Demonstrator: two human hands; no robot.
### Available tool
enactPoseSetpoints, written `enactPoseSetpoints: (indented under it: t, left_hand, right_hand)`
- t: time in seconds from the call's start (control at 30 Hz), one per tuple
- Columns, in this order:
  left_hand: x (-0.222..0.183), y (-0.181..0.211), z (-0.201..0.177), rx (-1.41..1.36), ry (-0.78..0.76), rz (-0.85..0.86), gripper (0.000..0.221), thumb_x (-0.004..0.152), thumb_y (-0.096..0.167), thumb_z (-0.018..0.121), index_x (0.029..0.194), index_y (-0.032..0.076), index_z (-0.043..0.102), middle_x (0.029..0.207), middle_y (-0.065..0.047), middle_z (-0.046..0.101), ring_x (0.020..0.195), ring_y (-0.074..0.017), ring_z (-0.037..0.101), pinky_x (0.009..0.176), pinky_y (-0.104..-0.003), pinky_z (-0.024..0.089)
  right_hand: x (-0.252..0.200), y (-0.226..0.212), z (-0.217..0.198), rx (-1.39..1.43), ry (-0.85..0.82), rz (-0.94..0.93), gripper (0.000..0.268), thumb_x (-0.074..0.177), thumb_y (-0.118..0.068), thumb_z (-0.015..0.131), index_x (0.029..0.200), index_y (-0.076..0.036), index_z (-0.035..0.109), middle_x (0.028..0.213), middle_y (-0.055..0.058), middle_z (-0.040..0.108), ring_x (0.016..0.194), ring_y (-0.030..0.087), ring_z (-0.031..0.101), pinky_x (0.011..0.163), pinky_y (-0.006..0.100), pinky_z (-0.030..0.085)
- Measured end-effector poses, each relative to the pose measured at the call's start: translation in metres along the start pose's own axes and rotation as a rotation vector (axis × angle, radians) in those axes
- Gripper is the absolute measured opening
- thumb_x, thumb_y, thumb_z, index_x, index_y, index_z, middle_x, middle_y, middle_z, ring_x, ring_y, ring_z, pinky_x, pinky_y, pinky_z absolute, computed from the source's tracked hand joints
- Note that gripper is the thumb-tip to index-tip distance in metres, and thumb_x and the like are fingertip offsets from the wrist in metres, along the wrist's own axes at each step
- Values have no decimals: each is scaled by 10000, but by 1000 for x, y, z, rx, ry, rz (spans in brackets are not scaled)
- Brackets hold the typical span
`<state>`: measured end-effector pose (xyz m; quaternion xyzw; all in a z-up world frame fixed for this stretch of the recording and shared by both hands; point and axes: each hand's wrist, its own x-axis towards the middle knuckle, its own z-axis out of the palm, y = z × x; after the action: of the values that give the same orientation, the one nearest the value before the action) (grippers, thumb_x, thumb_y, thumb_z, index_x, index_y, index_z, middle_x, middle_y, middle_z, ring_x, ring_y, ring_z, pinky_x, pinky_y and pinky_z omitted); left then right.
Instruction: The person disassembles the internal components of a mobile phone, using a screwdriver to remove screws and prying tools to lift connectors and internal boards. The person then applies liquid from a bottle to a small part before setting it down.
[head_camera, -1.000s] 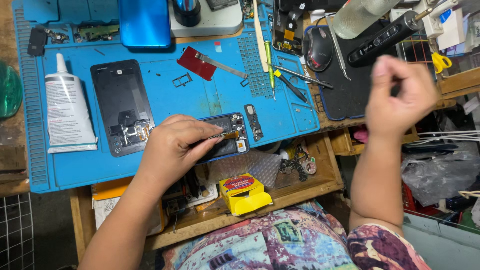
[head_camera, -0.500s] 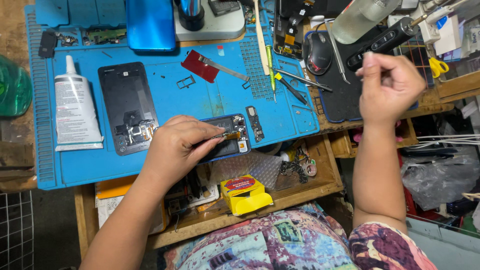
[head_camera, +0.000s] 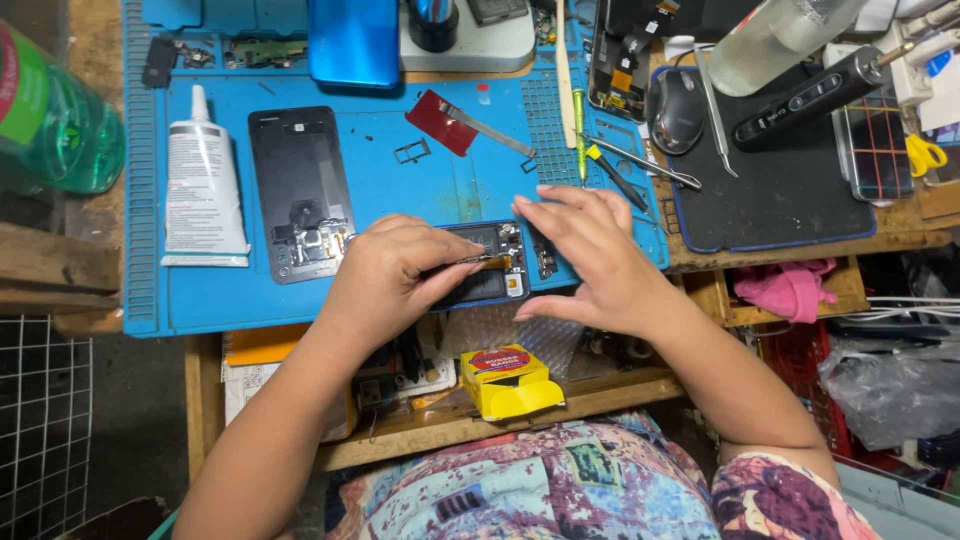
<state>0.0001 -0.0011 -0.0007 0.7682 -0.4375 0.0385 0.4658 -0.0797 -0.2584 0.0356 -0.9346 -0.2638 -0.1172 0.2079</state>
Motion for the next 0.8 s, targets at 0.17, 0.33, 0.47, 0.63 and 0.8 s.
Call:
enactPoseSetpoints:
  t: [0.17, 0.33, 0.47, 0.63, 0.8]
  left_hand:
    - [-1, 0, -1, 3, 5, 21, 169, 859, 210, 801, 1010, 134, 799, 993, -21, 784, 891, -231, 724, 843, -373, 530]
    - [-3, -2, 0, -17, 18, 16, 168, 862, 239, 804, 1001, 145, 800, 974, -25, 780, 880, -230, 721, 841, -369, 527]
    - [-4, -2, -2, -39, 21, 14, 144, 872, 252, 805, 982, 159, 806, 937, -14, 781, 843, -217, 717, 832, -371, 516]
    - [-5, -2, -5, -62, 38, 51, 140, 878, 259, 799, 988, 172, 807, 934, -8, 774, 876, -207, 725, 842, -370, 506]
    - [-5, -6, -8, -53, 8, 55, 140, 874, 261, 800, 984, 175, 810, 932, -6, 772, 871, -211, 714, 854, -377, 509]
  right_hand:
    - [11, -2, 12, 35, -21, -9, 1165, 691, -555, 885, 1571, -26, 334, 1379, 64, 628, 1327, 293, 512, 1127, 503, 291]
    - [17, -2, 13, 84, -52, 8, 1184, 656, -481, 907, 1578, -25, 319, 1323, 83, 630, 1282, 287, 539, 1124, 509, 287]
    - [28, 1, 9, 70, -72, -43, 1206, 620, -420, 937, 1573, -21, 314, 1294, 92, 647, 1196, 283, 580, 1092, 487, 326]
    - [46, 9, 0, 172, -90, -106, 1199, 636, -341, 946, 1593, -12, 302, 1308, 127, 639, 1175, 331, 611, 1050, 436, 451]
    - [53, 6, 3, 166, -109, -116, 1166, 627, -338, 945, 1570, -16, 340, 1240, 150, 648, 1116, 345, 621, 989, 432, 489]
